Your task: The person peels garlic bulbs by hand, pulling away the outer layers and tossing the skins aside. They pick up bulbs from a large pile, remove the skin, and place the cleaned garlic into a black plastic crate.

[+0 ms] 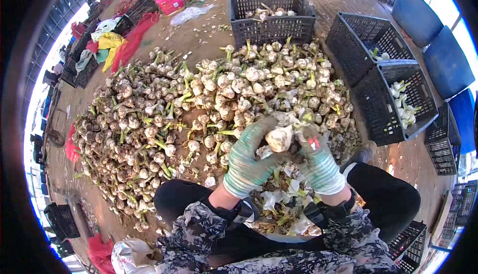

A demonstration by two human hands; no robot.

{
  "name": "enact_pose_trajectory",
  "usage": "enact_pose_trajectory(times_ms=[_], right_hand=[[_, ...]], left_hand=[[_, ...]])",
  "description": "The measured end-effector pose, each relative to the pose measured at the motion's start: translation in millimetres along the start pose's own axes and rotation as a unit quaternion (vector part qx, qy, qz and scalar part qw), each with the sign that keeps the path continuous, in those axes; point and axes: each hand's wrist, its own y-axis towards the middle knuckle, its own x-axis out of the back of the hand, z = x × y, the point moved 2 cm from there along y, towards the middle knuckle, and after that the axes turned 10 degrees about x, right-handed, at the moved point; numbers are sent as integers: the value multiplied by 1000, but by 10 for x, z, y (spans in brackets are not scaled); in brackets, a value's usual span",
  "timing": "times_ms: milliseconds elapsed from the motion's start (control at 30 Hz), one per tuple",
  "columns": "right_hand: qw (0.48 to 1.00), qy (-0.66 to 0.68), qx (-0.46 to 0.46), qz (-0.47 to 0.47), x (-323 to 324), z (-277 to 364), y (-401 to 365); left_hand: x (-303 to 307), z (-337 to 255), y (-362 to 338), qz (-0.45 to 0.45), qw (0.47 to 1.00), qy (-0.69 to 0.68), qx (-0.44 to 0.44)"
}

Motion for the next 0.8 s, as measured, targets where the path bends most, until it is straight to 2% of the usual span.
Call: enact_pose_trajectory(times_ms=[33, 100, 133, 167, 233, 367, 433, 467, 533, 567, 600, 633, 667, 700, 767, 800], right_hand=[[1000, -1, 2, -1, -54, 73, 14], [994, -91, 1, -66, -219, 252, 61], [998, 9, -12, -58, -233, 205, 74], [998, 8, -13, -55, -225, 156, 65], [996, -24, -15, -83, -204, 105, 41], [999, 13, -1, -40, -209, 147, 17], [992, 17, 52, -112, -127, -27, -19], [992, 17, 51, -112, -156, 107, 3], [992, 98, -80, -27, -233, 354, 42], [991, 100, -81, -28, -232, 246, 35], [998, 24, 4, -57, -211, 87, 31], [991, -51, 89, -86, -232, 56, 33], [954, -267, 133, -17, -257, 132, 41], [954, -268, 134, -19, -234, 97, 18], [983, -158, 74, -61, -185, 21, 28], [989, -117, 53, -78, -158, 3, 28]], left_hand=[[-18, 1, 1, 1, 1000, -1, -2], [-30, 35, -10, -18, 1000, -21, 3], [-8, 10, -12, -13, 999, -29, 5], [-7, -15, -26, -16, 999, -29, 6], [-36, -6, -43, 6, 975, -194, 105], [-10, 49, -46, 16, 989, -137, 57], [-30, 75, -59, 7, 973, -219, 74], [-16, 59, -59, 7, 973, -219, 75], [26, -8, -47, 8, 989, -144, 34], [20, 18, -36, 9, 989, -144, 35], [-4, 101, -20, 22, 953, -267, 140], [-30, 158, -12, 34, 891, -383, 241], [-105, 83, -12, 39, 804, -484, 344], [-119, 176, -29, 82, 740, -532, 404], [-281, 244, 0, -11, 762, -465, 450], [-285, 275, -17, -5, 780, -415, 469]])
